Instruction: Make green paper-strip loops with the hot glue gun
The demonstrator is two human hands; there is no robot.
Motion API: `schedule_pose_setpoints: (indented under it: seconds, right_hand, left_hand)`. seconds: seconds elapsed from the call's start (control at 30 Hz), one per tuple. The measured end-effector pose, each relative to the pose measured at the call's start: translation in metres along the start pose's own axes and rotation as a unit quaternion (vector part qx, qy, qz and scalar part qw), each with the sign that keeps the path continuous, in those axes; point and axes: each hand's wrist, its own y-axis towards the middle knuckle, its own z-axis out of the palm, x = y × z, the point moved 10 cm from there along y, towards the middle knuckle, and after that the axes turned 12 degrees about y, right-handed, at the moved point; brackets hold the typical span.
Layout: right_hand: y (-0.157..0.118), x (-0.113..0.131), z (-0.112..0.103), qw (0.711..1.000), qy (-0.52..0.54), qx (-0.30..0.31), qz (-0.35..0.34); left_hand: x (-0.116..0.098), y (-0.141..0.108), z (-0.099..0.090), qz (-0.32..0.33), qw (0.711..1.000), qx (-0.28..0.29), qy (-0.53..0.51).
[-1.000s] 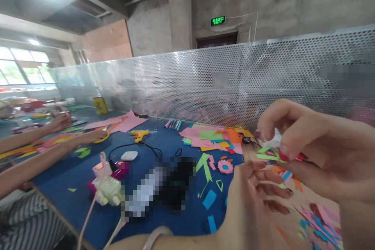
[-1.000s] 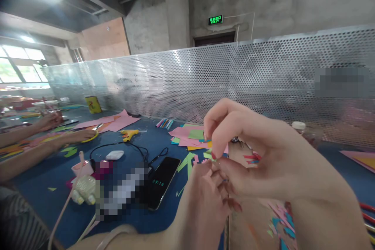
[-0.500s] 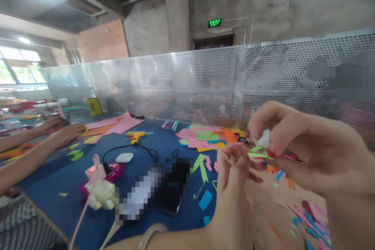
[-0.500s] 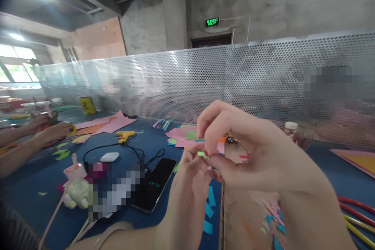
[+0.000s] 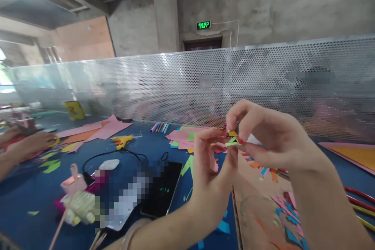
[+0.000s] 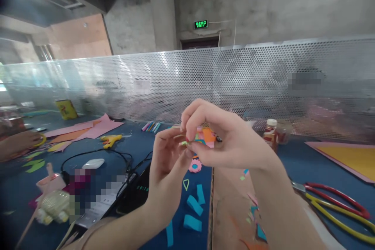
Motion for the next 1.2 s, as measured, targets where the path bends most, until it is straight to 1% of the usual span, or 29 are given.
schedule_pose_setpoints:
  seconds: [0.2,0.33,0.63,0.77,0.93,1.2]
  right_hand:
    - [-0.002,0.001,0.0,1.0,0.004,-0.005,0.006]
    - [-0.002,-0.002,-0.002,1.0,0.02,-0.014,0.017]
    - [-0.002,-0.004,-0.004,0.998,0.043,-0.031,0.04]
    - [-0.002,-0.004,-0.005,0.998,0.039,-0.032,0.039]
    - [-0.001,-0.006,-0.005,0.998,0.034,-0.03,0.042]
    - [-0.001,-0.006,-0.007,0.999,0.007,-0.026,0.03]
  left_hand:
    - [-0.008,0.002,0.002,0.039,0.999,0.018,0.011]
    - [-0.012,0.003,0.001,0.055,0.998,0.017,0.014]
    - [-0.01,0.002,0.0,0.043,0.999,0.01,-0.003]
    - [-0.011,0.004,-0.001,0.042,0.999,0.004,-0.008]
    - [-0.006,0.006,-0.002,0.007,1.0,-0.013,-0.003]
    - [-0.008,0.006,-0.002,0.005,1.0,-0.014,-0.012]
